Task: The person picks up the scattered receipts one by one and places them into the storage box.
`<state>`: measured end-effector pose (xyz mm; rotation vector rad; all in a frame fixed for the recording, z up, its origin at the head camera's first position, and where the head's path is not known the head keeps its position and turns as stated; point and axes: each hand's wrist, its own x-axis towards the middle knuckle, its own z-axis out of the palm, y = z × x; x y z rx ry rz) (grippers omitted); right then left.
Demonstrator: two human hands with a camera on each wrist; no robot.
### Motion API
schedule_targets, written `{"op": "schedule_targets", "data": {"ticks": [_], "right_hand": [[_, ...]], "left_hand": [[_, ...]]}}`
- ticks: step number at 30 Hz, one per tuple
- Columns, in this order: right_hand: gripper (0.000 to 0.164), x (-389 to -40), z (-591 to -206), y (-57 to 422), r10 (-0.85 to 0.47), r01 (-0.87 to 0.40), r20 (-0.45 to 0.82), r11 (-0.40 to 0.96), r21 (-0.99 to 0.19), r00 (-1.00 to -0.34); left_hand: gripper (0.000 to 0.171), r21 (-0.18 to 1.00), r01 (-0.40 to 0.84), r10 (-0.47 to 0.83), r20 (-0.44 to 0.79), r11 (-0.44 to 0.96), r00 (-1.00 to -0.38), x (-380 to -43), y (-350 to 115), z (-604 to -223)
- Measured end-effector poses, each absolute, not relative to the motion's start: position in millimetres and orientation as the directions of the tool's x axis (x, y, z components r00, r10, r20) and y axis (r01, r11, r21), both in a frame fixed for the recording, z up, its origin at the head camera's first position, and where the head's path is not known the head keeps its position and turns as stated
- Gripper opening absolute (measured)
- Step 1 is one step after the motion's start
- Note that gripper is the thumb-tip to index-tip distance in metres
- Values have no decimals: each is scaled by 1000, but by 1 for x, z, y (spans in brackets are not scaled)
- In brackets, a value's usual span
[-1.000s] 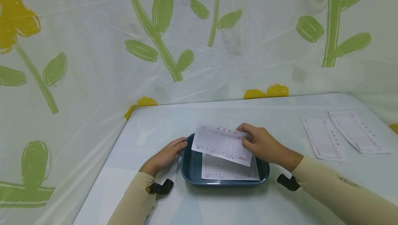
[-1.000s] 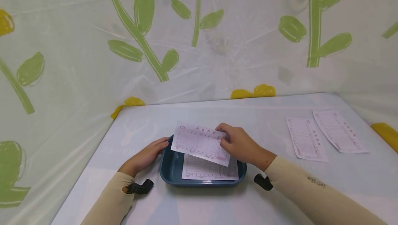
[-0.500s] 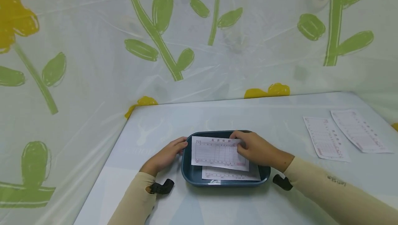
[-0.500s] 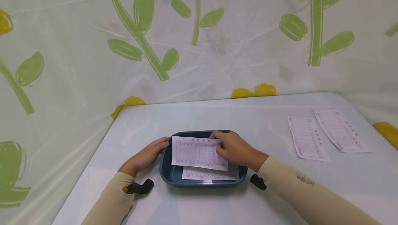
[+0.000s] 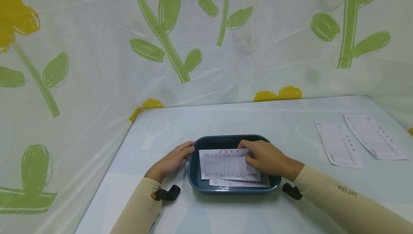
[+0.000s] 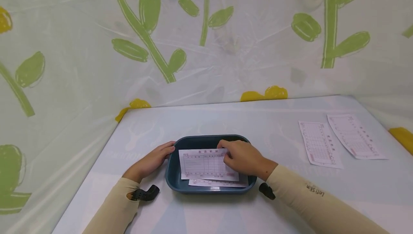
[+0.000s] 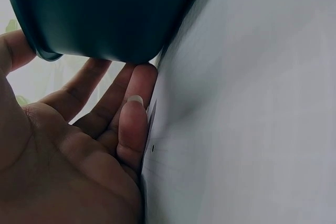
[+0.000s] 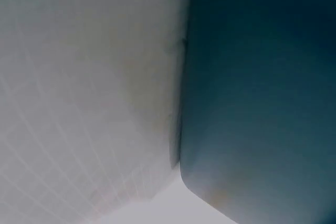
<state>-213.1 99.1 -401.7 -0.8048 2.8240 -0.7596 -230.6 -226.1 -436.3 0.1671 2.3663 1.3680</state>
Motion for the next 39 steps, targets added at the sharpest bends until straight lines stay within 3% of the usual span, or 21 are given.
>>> {"op": "schedule_targets", "data": {"ticks": [16, 39], "right_hand": [[25, -211, -406, 94, -525, -510, 47, 795, -328, -850], [35, -209, -410, 90, -556, -553, 20, 822, -135, -831]], "left_hand": [[47, 846, -97, 286, -283, 525, -915, -231, -227, -438], [44, 850, -89, 295, -276, 519, -915, -232, -227, -438]]}}
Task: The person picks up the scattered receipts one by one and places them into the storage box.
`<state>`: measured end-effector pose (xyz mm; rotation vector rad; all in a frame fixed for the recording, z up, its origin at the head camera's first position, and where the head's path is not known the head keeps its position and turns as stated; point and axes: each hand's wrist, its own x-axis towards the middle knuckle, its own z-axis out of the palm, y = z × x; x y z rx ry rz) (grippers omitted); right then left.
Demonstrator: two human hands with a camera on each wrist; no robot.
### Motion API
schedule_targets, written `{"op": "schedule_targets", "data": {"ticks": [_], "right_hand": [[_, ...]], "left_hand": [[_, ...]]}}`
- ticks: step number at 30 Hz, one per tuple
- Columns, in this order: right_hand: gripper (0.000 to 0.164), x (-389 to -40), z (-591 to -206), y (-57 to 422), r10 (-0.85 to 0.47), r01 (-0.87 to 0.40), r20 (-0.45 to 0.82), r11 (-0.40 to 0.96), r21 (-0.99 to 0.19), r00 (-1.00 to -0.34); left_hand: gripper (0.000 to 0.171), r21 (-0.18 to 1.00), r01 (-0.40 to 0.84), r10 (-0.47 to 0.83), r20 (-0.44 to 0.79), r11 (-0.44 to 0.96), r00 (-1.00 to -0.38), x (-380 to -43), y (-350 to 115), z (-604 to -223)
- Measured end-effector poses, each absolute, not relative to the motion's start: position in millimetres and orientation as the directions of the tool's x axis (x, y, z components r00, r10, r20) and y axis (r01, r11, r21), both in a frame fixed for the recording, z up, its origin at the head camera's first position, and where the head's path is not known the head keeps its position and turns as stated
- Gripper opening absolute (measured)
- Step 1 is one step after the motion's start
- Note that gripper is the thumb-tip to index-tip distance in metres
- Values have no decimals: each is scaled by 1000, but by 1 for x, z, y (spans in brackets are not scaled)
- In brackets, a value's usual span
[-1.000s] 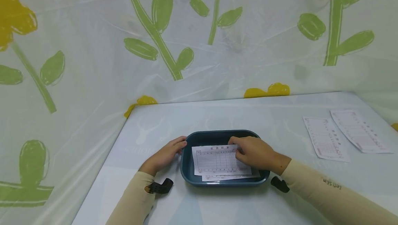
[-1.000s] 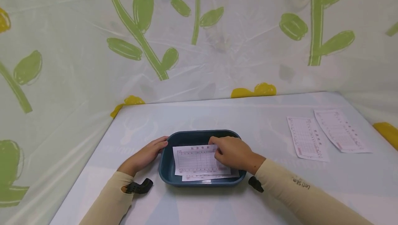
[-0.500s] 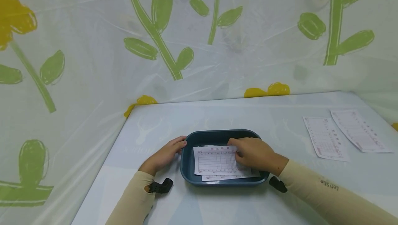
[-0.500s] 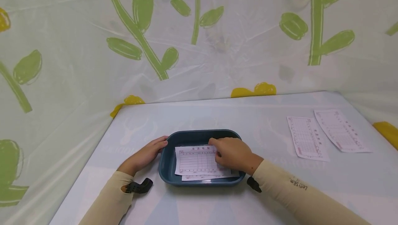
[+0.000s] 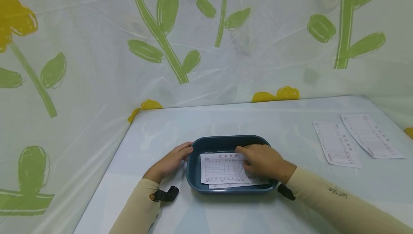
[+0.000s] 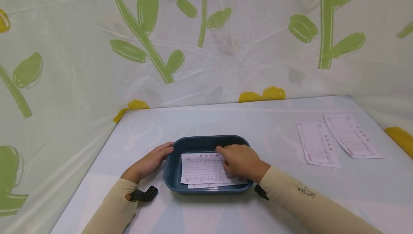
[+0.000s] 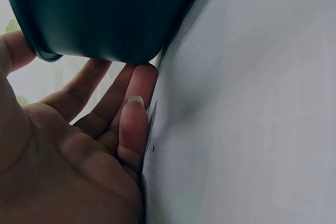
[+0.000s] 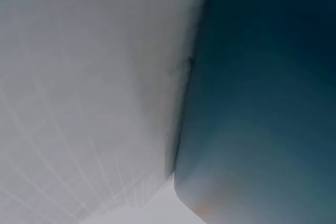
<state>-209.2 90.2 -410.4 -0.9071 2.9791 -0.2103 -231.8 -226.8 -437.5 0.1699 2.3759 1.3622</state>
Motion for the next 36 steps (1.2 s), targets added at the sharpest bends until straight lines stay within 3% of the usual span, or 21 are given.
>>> {"op": "schedule_targets", "data": {"ticks": [36], "right_hand": [[43, -207, -413, 89, -575, -578, 88, 816, -12, -814]], "left_hand": [[42, 854, -88, 302, -275, 512, -913, -231, -226, -438]]}}
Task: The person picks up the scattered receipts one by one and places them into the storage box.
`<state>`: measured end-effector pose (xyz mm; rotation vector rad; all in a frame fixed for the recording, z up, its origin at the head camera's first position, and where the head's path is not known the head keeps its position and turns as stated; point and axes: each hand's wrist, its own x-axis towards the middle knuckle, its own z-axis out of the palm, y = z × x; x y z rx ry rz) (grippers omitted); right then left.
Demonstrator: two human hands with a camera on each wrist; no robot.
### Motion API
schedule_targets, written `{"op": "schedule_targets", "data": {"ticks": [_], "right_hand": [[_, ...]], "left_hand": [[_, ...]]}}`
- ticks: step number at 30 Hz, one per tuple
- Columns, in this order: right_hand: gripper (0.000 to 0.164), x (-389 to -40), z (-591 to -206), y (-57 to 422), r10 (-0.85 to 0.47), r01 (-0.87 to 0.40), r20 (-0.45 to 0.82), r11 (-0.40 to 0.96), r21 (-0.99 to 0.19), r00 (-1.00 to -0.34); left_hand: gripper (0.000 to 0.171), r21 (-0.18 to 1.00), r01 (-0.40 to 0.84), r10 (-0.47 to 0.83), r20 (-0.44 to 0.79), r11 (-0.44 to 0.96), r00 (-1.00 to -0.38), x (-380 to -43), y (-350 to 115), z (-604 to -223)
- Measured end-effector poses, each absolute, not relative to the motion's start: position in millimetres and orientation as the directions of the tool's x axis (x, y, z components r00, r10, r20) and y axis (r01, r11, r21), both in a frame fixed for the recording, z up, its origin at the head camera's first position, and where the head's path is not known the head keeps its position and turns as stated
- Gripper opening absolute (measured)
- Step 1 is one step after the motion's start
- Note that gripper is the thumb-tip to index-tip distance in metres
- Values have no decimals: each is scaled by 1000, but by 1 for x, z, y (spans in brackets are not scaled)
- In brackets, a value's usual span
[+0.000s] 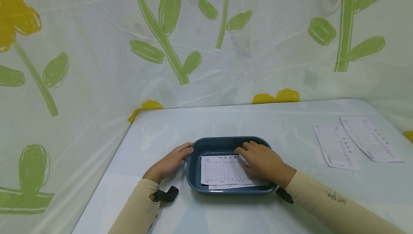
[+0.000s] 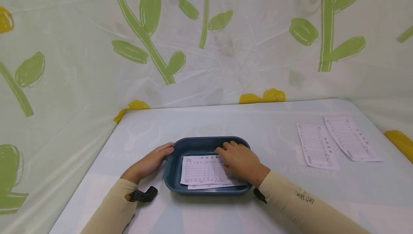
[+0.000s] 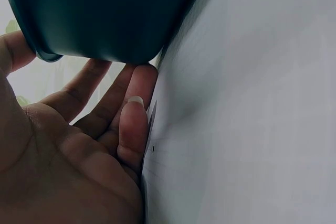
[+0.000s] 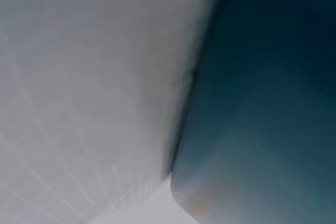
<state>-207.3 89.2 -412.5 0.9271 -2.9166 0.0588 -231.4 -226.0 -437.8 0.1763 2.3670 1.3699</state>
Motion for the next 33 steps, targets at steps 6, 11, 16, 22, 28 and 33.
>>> {"op": "schedule_targets", "data": {"ticks": [6, 11, 16, 22, 28, 33], "right_hand": [[37, -208, -414, 92, -554, -568, 154, 820, -68, -818], [28, -206, -413, 98, -517, -577, 275, 787, -220, -811], [24, -204, -410, 107, -484, -623, 433, 732, -275, -760], [25, -199, -403, 120, -447, -636, 501, 706, -311, -741], [25, -196, -395, 135, -406, -613, 512, 714, -338, -757], [27, -192, -389, 147, -348, -538, 467, 757, -372, -813]], "left_hand": [[43, 851, -94, 293, -278, 516, -915, -231, -225, -439], [41, 843, -87, 289, -277, 532, -916, -230, -226, -441], [41, 846, -62, 306, -259, 530, -916, -231, -226, -442], [41, 843, -67, 305, -267, 534, -914, -230, -225, -439], [41, 842, -69, 299, -266, 536, -916, -229, -225, -437], [41, 844, -55, 313, -258, 534, -914, -229, -226, -437]]}}
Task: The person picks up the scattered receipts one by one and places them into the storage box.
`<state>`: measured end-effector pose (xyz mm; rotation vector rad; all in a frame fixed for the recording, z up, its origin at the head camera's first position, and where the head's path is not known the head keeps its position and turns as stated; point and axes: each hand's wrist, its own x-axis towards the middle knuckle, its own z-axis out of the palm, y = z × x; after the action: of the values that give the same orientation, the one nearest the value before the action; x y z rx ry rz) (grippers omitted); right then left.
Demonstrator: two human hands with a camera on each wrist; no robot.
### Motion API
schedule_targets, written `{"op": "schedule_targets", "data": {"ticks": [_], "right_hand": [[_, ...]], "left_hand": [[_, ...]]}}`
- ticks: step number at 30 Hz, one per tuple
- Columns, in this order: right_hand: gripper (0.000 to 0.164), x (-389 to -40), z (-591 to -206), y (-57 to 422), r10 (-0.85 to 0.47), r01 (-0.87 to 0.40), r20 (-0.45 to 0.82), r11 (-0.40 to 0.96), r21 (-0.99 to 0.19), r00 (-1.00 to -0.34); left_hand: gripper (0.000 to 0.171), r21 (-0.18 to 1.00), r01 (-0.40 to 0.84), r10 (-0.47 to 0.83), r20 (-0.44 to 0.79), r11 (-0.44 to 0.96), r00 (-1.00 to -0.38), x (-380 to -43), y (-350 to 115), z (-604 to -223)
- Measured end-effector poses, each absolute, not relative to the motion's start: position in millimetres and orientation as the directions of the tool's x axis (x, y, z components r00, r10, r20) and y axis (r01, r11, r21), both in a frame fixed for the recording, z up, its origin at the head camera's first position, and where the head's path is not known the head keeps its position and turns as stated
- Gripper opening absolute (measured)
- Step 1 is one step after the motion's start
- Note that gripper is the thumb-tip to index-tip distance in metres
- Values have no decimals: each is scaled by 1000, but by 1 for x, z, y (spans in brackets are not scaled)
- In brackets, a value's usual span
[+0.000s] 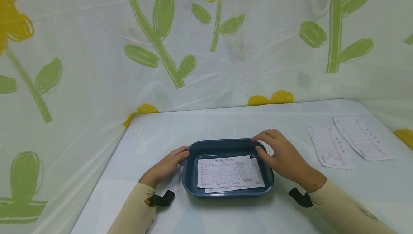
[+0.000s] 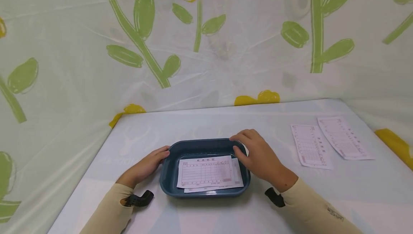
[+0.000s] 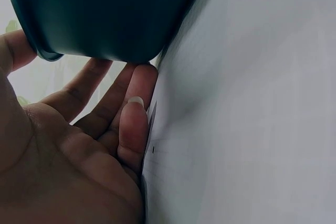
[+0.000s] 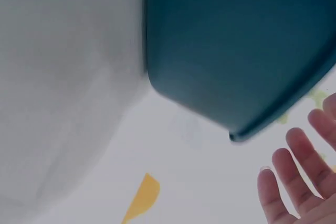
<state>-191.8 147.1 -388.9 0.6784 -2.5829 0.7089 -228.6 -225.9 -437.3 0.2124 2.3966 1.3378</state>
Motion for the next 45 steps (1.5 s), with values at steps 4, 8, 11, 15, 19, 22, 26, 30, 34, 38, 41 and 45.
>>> {"op": "schedule_targets", "data": {"ticks": [4, 8, 11, 15, 19, 22, 26, 30, 34, 38, 41, 45], "right_hand": [[28, -191, -386, 158, -303, -496, 460, 776, -389, -835], [30, -191, -386, 170, -271, -486, 488, 781, -393, -829], [30, -192, -385, 179, -244, -472, 500, 785, -400, -831], [28, -195, -384, 192, -199, -431, 488, 795, -426, -850], [29, -201, -387, 206, -150, -370, 449, 811, -454, -881], [31, -205, -391, 218, -115, -322, 416, 821, -471, -902], [32, -211, -395, 231, -79, -278, 392, 830, -483, -917], [33, -215, -397, 243, -44, -235, 367, 836, -496, -929], [37, -219, -400, 255, -12, -175, 311, 847, -502, -950], [43, -224, -402, 266, 14, -122, 261, 859, -497, -965], [47, -226, -403, 274, 34, -76, 210, 865, -497, -977], [53, -228, -404, 282, 57, -14, 127, 867, -497, -990]], "left_hand": [[41, 845, -53, 311, -253, 532, -916, -229, -226, -437], [41, 845, -62, 310, -262, 531, -914, -228, -225, -437], [42, 845, -73, 305, -270, 530, -913, -228, -225, -437], [44, 842, -85, 291, -276, 532, -916, -228, -225, -437], [43, 845, -83, 296, -275, 528, -915, -228, -227, -439], [43, 847, -75, 306, -271, 525, -913, -228, -228, -439], [43, 849, -67, 313, -266, 524, -912, -228, -228, -438], [43, 849, -75, 310, -271, 523, -911, -229, -227, -439], [43, 848, -78, 307, -274, 524, -911, -229, -225, -439], [43, 846, -78, 299, -271, 527, -915, -229, -225, -439], [43, 845, -82, 294, -273, 529, -916, -229, -225, -438], [44, 841, -89, 287, -280, 534, -916, -229, -226, -438]]}}
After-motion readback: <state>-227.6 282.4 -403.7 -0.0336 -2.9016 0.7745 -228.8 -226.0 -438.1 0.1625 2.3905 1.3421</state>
